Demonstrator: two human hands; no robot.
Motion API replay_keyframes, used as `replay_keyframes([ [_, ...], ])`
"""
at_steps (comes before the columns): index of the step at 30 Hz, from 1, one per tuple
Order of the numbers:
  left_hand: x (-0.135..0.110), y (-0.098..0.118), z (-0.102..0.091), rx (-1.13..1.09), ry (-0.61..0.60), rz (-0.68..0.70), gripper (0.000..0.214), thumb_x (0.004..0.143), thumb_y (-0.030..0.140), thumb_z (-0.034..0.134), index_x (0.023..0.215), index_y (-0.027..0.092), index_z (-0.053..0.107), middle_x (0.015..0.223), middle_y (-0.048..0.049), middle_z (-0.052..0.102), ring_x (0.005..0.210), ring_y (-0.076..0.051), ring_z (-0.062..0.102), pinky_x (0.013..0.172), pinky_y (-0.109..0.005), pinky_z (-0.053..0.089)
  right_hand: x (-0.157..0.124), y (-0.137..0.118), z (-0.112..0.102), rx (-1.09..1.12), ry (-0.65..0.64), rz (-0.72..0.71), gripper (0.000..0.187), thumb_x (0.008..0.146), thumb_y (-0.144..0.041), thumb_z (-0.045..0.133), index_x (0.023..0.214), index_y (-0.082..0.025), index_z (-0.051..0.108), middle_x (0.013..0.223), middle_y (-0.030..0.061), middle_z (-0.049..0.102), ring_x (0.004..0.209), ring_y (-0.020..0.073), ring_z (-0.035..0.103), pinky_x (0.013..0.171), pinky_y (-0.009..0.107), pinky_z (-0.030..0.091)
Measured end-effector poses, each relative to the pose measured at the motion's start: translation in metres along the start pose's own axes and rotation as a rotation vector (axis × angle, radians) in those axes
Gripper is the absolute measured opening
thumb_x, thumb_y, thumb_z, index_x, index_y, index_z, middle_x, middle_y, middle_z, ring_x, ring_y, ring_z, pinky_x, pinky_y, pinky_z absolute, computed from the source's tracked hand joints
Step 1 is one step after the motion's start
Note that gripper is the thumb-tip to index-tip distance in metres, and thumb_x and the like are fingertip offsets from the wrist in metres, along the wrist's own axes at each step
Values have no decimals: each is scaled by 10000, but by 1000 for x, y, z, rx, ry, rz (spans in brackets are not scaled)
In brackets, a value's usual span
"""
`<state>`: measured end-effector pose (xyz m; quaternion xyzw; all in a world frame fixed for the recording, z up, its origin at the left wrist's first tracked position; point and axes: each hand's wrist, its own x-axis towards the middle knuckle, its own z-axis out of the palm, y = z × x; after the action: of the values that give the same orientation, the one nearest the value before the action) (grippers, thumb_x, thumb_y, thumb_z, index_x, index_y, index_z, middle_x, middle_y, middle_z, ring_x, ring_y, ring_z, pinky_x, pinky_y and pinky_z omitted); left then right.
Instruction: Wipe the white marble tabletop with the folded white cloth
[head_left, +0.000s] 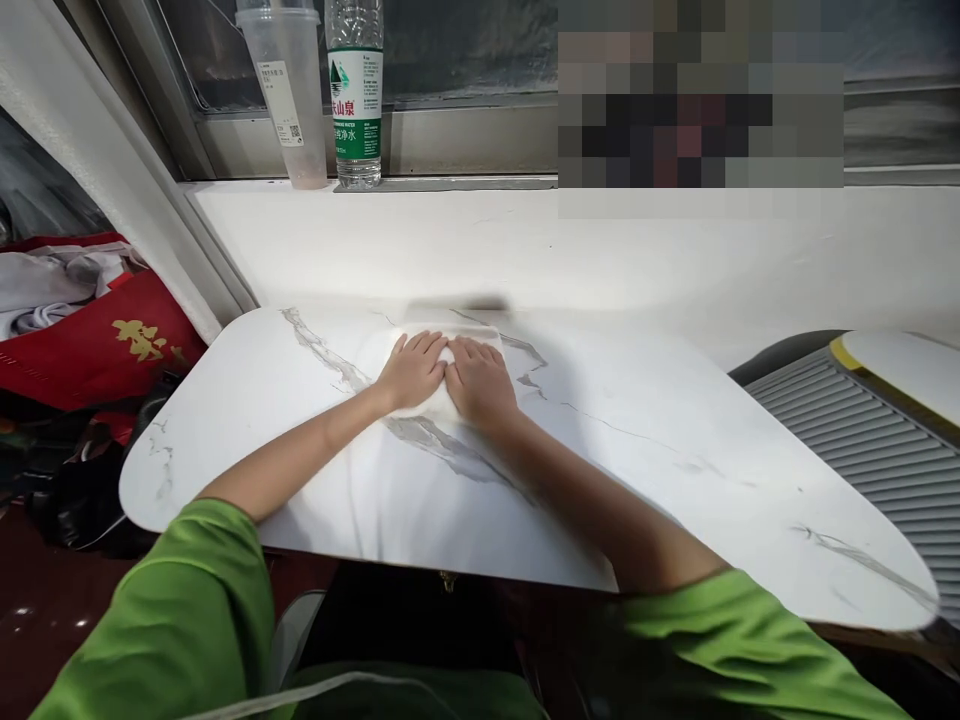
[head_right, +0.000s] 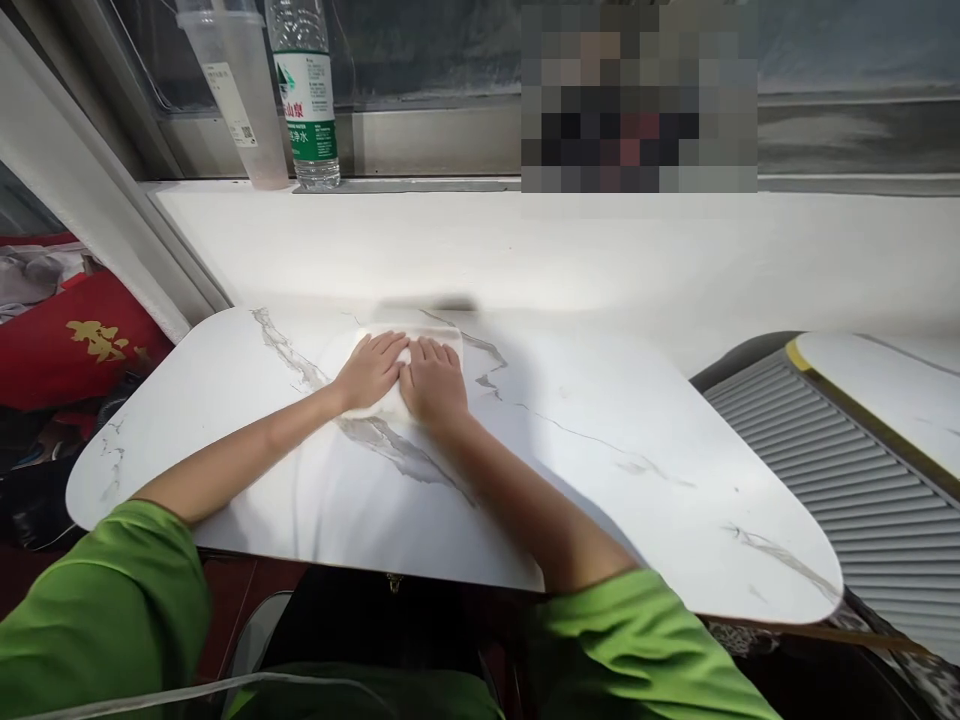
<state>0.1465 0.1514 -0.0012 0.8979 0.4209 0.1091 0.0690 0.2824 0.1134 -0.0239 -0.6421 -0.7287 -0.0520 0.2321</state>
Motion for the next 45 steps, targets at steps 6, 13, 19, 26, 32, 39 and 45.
replay_keyframes([
  [6,-113,29,-13,28,65,60,470,1003,266,293,1417,99,439,1511,-153,460,1431,-285,369,1199,-499,242,-91,-57,-27,-11,12,-111,488,931,-170,323,1341,-38,554,1403,182,575,1327,279,484,1146,458,319],
  [13,-155,22,-25,44,-3,-7,470,979,250,309,1381,55,454,1534,-194,417,1469,-307,307,1210,-542,208,-102,-85,-33,90,-12,-272,489,915,-187,359,1329,-23,563,1385,180,584,1306,287,486,1165,453,298],
  [19,-78,-30,-21,27,12,-154,470,982,233,317,1432,120,398,1566,-129,391,1482,-232,294,1227,-476,181,-17,-69,3,21,-48,-195,474,923,-195,359,1330,-69,568,1421,177,551,1317,327,455,1129,477,293],
  [26,28,-84,-21,-7,57,-100,426,1011,233,270,1384,169,468,1509,-95,477,1416,-207,396,1195,-442,245,81,-41,39,-15,-26,-59,445,947,-186,327,1299,-83,579,1316,199,605,1275,329,465,1079,448,309],
  [32,37,-90,-18,25,32,-107,458,1023,255,269,1439,144,425,1560,-109,407,1459,-214,334,1213,-449,199,89,-36,43,-21,-34,-40,463,956,-197,311,1323,-72,563,1377,183,575,1314,325,446,1107,436,281],
  [39,-20,-81,-27,32,-3,-92,488,1012,271,270,1465,148,405,1574,-85,389,1471,-205,311,1225,-436,192,43,-72,34,19,-22,-51,460,953,-204,322,1313,-39,556,1425,221,533,1345,335,433,1121,490,273],
  [45,-133,-92,-47,18,-8,-120,528,998,335,236,1481,172,374,1576,-78,387,1479,-208,302,1232,-462,183,-17,-155,15,108,-97,-150,526,933,-241,384,1383,12,486,1464,241,491,1361,346,422,1153,530,255],
])
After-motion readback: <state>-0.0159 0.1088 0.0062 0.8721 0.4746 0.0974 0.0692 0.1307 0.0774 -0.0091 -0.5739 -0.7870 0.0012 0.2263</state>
